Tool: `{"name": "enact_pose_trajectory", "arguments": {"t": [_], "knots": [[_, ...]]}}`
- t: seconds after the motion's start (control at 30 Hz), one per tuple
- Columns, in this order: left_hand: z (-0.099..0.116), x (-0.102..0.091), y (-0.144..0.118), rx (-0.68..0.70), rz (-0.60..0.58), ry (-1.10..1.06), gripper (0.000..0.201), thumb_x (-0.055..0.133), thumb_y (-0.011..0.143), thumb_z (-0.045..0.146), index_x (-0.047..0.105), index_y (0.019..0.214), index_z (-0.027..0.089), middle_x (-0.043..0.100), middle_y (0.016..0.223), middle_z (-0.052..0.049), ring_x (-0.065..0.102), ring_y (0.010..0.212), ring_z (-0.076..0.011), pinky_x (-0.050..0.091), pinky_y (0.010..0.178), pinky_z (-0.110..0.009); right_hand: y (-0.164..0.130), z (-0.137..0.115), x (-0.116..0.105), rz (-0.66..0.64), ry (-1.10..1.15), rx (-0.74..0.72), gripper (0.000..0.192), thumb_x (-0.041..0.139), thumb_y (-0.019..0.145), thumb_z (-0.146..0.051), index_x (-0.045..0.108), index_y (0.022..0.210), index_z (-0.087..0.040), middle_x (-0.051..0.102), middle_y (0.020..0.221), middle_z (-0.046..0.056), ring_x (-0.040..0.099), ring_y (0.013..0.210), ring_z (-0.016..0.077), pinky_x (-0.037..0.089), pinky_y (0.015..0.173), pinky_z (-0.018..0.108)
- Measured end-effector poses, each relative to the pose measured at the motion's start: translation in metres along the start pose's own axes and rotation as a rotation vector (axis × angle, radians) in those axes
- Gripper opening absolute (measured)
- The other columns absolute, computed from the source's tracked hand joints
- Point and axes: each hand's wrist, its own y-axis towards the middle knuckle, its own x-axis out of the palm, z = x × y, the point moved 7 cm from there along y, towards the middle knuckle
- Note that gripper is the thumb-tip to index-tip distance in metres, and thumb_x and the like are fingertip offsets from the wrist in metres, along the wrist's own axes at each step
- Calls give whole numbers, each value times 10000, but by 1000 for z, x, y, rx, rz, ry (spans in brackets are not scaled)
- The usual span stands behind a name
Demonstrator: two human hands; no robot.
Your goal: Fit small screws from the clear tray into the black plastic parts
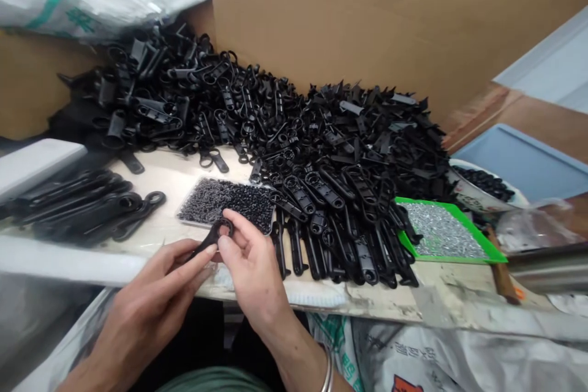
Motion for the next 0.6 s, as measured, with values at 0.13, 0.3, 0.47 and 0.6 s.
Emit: {"name": "enact_pose_trajectory", "arguments": {"t": [0.13, 0.3, 0.47, 0.6], "knots": [[11, 4, 7, 83, -61, -41, 361, 536, 907, 250, 547, 1267, 243, 524, 1316, -106, 591, 1103, -205, 542, 893, -290, 5, -31, -16, 12, -302, -100, 393, 575, 889, -265, 582, 1274, -187, 676, 1088, 56, 630, 1023, 200, 552, 843, 310], [1, -5, 0, 3, 30, -41, 334, 483, 916, 288, 571, 1236, 327, 611, 1249, -38, 619, 1071, -248, 546, 918, -404, -17, -105, -82, 325, -811, -335, 295, 567, 907, -295, 657, 1188, -292, 632, 1209, -5, 579, 1120, 203, 481, 966, 362], [-13, -8, -14, -22, 36, -26, 361, 477, 901, 230, 569, 1236, 332, 618, 1231, -20, 606, 1091, -246, 512, 970, -423, -24, -177, -168, 724, -1092, -512, 306, 586, 861, -289, 690, 1140, -215, 698, 1048, 54, 638, 984, 234, 479, 931, 404], [-17, -7, -22, 15, 21, 30, 443, 489, 881, 178, 525, 1293, 338, 590, 1264, -3, 572, 1123, -237, 471, 1009, -418, 7, -195, -206, 737, -1231, -469, 324, 544, 826, -229, 706, 1093, -141, 709, 976, 87, 650, 912, 249, 491, 864, 401]]}}
